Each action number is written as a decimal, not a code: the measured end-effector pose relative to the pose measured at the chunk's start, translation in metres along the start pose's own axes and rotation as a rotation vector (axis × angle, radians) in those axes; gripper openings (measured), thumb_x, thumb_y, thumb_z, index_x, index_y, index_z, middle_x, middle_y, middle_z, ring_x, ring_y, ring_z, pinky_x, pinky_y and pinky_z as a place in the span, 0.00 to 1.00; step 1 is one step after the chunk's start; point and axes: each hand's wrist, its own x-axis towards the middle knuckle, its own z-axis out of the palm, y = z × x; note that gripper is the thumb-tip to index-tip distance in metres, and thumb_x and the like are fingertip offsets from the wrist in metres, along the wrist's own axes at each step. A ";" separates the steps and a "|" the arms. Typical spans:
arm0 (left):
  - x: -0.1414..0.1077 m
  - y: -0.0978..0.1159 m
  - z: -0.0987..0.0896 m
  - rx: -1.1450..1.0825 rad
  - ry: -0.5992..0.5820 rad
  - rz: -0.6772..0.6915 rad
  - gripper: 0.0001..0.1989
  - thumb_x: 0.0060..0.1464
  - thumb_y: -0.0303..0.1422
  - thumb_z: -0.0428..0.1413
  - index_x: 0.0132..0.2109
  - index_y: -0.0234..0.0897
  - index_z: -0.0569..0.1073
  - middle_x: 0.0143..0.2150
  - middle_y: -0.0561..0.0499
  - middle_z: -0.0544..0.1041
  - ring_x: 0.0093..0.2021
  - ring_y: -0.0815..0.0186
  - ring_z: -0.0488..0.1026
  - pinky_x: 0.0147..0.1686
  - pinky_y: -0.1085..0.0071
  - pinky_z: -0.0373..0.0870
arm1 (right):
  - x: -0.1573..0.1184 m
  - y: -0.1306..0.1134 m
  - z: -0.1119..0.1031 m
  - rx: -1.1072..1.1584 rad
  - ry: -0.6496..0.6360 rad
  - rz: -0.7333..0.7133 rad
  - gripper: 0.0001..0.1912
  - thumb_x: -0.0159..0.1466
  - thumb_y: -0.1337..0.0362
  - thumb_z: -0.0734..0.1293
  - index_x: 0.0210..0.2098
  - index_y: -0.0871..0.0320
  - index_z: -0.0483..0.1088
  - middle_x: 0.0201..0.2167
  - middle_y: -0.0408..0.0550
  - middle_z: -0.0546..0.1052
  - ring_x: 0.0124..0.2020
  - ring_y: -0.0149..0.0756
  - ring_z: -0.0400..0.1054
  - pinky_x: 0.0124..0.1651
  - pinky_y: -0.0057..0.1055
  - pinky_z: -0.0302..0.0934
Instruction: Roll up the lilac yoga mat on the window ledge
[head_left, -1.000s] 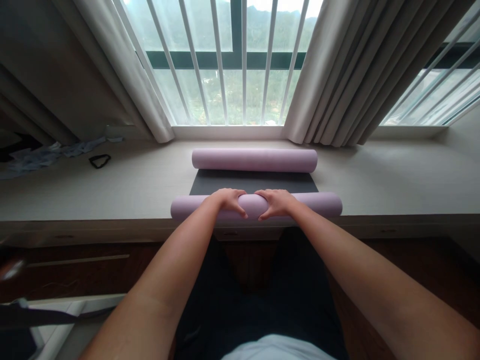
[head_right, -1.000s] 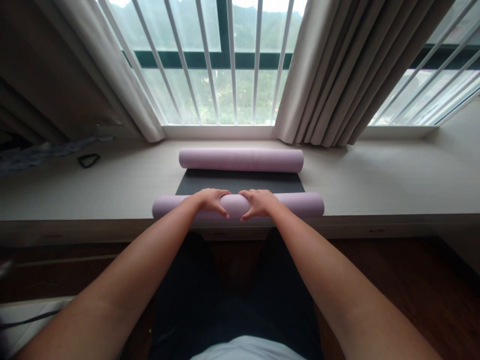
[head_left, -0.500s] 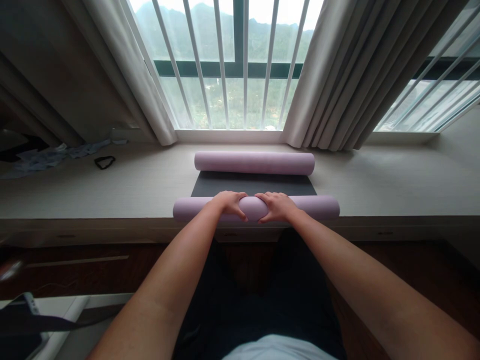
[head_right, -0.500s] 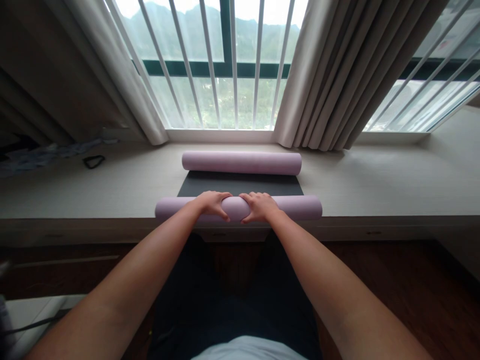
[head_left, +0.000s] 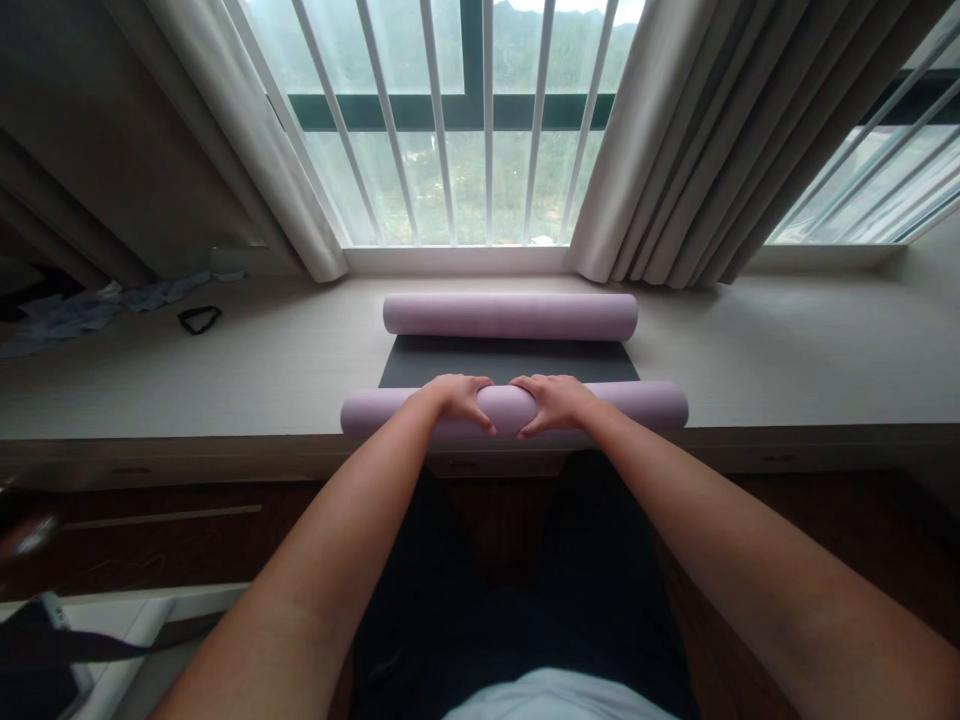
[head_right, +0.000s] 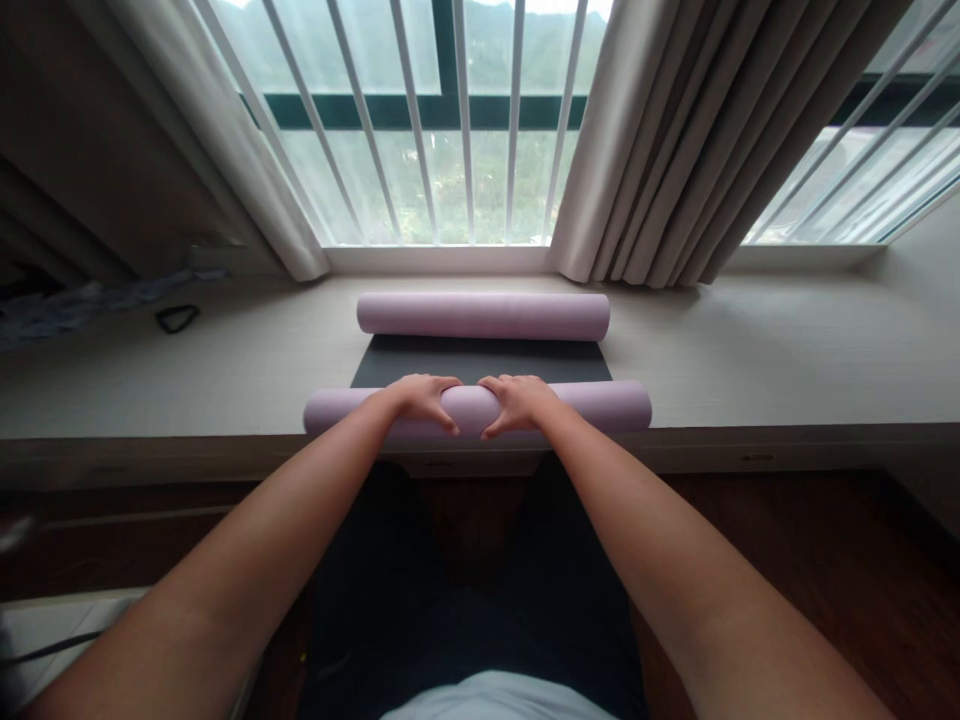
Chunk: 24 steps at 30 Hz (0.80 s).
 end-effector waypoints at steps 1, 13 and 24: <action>0.001 -0.001 0.000 -0.001 -0.004 -0.002 0.54 0.33 0.66 0.68 0.68 0.56 0.69 0.61 0.52 0.78 0.58 0.47 0.77 0.54 0.63 0.74 | 0.000 0.000 -0.001 0.007 -0.007 0.001 0.54 0.48 0.33 0.77 0.69 0.43 0.62 0.60 0.48 0.76 0.57 0.55 0.73 0.56 0.42 0.68; 0.001 -0.001 -0.002 -0.006 -0.022 -0.024 0.53 0.33 0.66 0.69 0.67 0.57 0.69 0.61 0.52 0.79 0.58 0.46 0.77 0.54 0.60 0.74 | 0.001 -0.001 -0.003 0.021 -0.009 0.002 0.54 0.48 0.34 0.77 0.69 0.43 0.63 0.60 0.47 0.76 0.57 0.54 0.74 0.55 0.41 0.68; -0.002 0.002 0.003 0.031 0.017 -0.023 0.54 0.32 0.67 0.68 0.67 0.57 0.69 0.60 0.51 0.79 0.57 0.46 0.77 0.54 0.62 0.74 | -0.001 0.000 0.007 -0.024 0.043 -0.008 0.54 0.48 0.33 0.77 0.69 0.44 0.63 0.60 0.50 0.76 0.58 0.54 0.73 0.56 0.43 0.68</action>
